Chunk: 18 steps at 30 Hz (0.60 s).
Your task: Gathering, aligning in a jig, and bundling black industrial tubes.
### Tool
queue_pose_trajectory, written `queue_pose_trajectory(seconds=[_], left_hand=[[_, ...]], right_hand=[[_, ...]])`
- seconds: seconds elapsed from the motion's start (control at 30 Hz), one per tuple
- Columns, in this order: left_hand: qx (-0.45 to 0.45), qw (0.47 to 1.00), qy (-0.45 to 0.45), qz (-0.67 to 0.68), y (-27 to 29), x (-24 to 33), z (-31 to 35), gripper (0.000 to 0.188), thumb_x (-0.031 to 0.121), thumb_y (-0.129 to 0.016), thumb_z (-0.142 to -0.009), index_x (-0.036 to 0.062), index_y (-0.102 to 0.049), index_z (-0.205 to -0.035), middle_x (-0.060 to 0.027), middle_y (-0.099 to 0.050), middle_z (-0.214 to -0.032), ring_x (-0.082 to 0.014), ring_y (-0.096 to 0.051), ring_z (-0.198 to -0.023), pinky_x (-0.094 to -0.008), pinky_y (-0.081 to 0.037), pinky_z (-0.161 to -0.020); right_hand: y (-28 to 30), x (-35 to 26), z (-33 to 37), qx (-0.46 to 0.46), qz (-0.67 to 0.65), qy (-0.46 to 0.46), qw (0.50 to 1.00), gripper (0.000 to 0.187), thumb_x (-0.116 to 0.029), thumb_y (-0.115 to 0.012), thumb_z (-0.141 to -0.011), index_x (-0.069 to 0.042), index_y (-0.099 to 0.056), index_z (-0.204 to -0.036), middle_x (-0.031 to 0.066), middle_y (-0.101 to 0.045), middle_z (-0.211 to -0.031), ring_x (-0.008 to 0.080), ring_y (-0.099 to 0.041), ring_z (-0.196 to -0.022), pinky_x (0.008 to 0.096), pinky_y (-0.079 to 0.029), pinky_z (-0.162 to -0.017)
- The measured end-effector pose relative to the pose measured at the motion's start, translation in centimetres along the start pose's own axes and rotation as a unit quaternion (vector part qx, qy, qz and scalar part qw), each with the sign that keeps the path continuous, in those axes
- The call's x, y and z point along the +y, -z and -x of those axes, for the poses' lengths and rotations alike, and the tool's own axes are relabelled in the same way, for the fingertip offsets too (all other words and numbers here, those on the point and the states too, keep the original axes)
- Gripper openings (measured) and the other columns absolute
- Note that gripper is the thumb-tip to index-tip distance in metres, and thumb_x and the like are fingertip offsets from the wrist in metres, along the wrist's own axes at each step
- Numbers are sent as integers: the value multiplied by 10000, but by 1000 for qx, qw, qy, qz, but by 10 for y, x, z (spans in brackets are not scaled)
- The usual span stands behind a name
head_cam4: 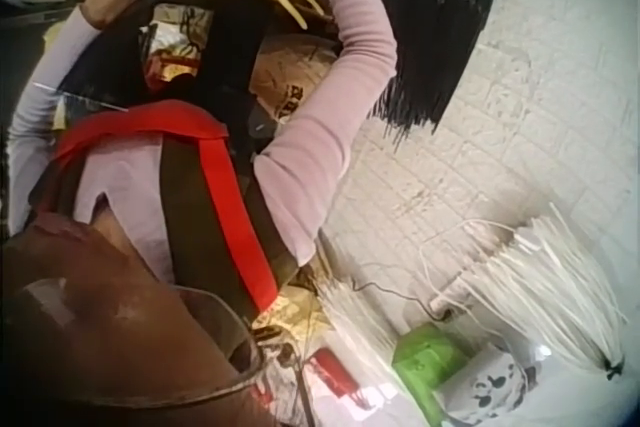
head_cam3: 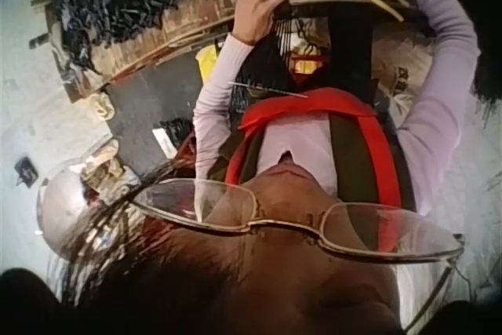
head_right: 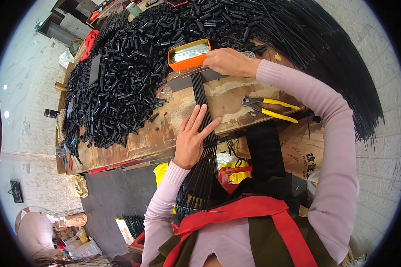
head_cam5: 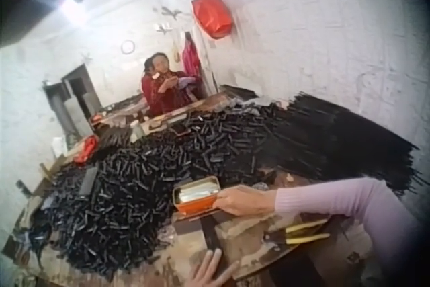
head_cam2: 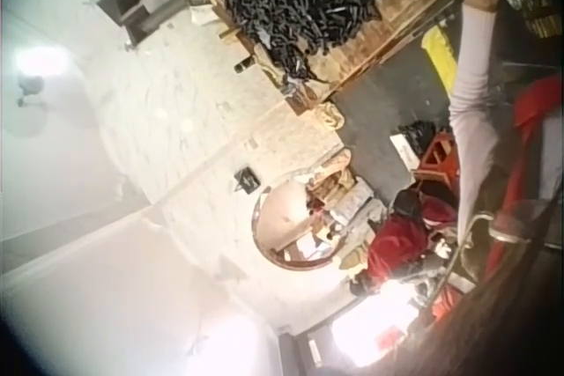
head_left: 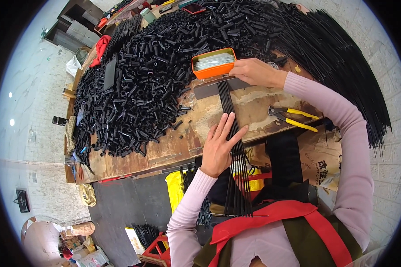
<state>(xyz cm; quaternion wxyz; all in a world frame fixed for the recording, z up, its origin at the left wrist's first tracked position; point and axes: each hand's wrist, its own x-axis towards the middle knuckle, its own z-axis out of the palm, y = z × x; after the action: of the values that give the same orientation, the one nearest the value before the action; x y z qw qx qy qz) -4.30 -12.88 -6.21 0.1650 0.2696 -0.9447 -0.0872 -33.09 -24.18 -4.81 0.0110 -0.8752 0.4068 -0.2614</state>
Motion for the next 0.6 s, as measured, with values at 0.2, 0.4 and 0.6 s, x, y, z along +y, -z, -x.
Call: queue_pose_trajectory(seconds=[0.2,0.4,0.6], left_hand=[[-16,999,-6,-30,2,0,0,588,150,-652,-850,272,-550,-1416,-173,-347,-1577,-346,-336,-1456,-485,-324,-1120],[-10,1000,-8,-18,2,1,0,668,71,-639,-806,277,-529,-1431,-175,-338,-1582,-348,-332,-1458,-501,-310,-1134],[-14,999,-11,-27,2,0,0,685,59,-643,-800,281,-522,-1437,-171,-331,-1585,-349,-331,-1458,-503,-309,-1136]], right_hand=[[-2,2,-1,-15,13,11,1000,159,-40,-602,-878,-5,-654,-1024,133,-637,-979,315,-635,-909,410,-532,-786],[0,1,-1,-22,14,4,1000,168,-36,-588,-877,-4,-654,-1028,129,-636,-985,311,-635,-913,403,-531,-797],[1,-1,-3,-41,26,-11,999,178,-36,-591,-874,-13,-663,-1035,132,-642,-980,318,-639,-916,409,-532,-810]])
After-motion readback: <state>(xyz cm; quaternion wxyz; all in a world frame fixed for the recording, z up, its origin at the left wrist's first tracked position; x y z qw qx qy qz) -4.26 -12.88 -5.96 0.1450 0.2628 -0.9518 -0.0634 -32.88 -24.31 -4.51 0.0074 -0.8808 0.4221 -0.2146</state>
